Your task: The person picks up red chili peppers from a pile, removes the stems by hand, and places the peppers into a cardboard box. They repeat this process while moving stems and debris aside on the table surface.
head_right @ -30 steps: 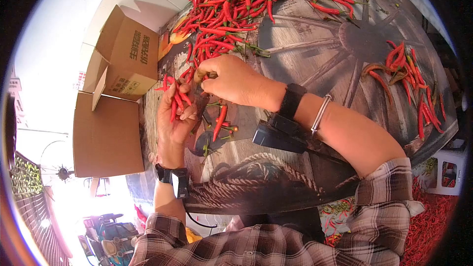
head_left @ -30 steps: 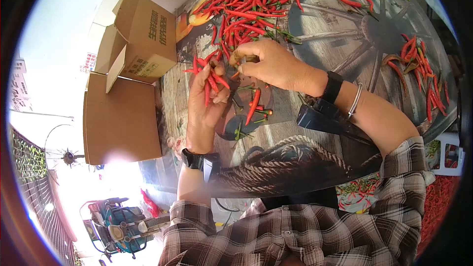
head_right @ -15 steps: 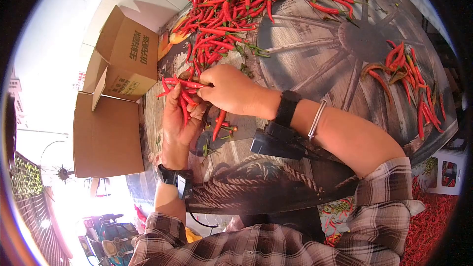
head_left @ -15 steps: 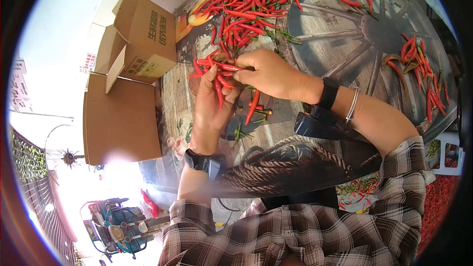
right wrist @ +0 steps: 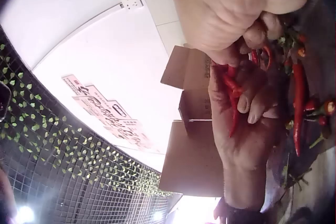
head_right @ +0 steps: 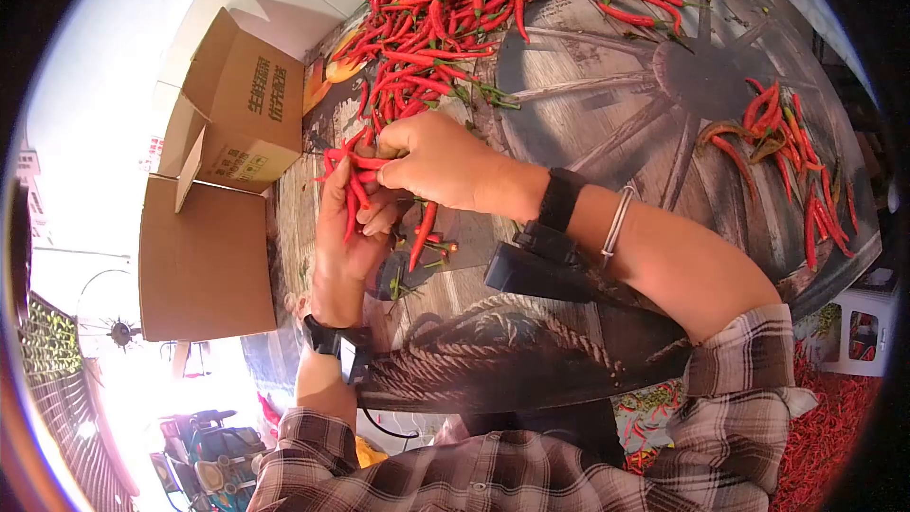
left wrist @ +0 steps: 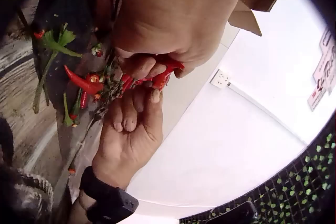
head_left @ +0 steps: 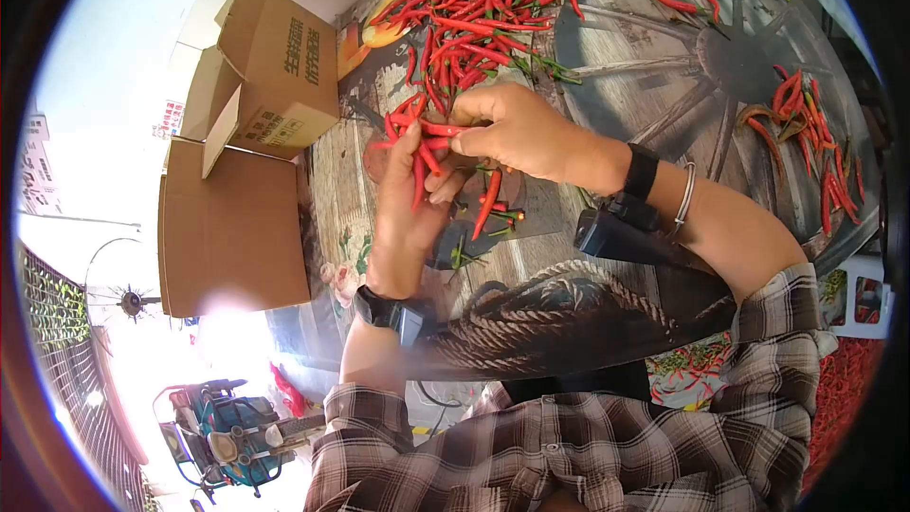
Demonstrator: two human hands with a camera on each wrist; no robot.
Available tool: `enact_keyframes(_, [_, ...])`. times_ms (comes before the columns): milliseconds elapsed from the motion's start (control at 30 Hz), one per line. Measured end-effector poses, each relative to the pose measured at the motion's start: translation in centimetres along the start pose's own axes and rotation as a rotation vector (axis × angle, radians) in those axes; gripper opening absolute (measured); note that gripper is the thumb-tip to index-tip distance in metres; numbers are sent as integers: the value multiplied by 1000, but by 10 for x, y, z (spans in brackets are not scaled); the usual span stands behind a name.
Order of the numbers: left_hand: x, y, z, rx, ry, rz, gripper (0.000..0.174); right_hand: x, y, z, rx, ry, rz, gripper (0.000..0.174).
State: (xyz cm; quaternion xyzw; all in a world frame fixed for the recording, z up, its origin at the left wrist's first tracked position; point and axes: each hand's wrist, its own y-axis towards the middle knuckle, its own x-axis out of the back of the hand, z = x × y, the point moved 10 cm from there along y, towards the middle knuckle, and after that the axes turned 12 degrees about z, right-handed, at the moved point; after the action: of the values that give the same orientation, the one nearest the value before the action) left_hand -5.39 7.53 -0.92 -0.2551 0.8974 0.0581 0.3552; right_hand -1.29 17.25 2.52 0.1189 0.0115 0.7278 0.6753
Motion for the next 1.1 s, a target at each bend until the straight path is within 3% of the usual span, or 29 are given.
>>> enact_keyframes(67, [7, 1, 2, 23, -60, 43, 26, -9, 0, 4, 45, 235, 68, 10])
enact_keyframes(200, [-4, 1, 9, 95, -242, 155, 27, -13, -1, 10, 64, 326, 118, 7])
enact_keyframes(400, [-2, -1, 8, 109, -246, 116, 26, -24, -4, 4, -65, 603, 220, 4])
enact_keyframes(500, [-5, -2, 6, 97, -236, 121, 25, -27, -7, 6, -96, 614, 282, 14])
enact_keyframes(567, [-5, -2, 5, 86, -226, 124, 25, -28, -8, 10, -96, 568, 282, 2])
enact_keyframes(700, [-3, -3, 1, 60, -142, 76, 24, -27, -6, 9, -88, 534, 322, 5])
enact_keyframes(767, [-1, 1, -7, 37, -157, 123, 24, -19, 1, 20, 118, 51, 246, 12])
enact_keyframes(833, [9, 1, -20, 20, -173, 169, 24, -29, -2, 16, 162, -93, 264, 17])
enact_keyframes(900, [22, -1, -61, -243, -242, 87, 25, -35, -7, 21, 209, -243, 269, 21])
enact_keyframes(967, [10, -3, -61, -282, -169, 102, 26, -39, -6, 18, 120, -365, 275, 25])
enact_keyframes(1033, [11, -9, -52, -306, 53, -88, 26, -38, -7, 16, 101, -333, 242, 27])
enact_keyframes(1100, [8, -8, -42, -299, 124, -117, 28, -17, -7, 21, 171, -295, 4, 25])
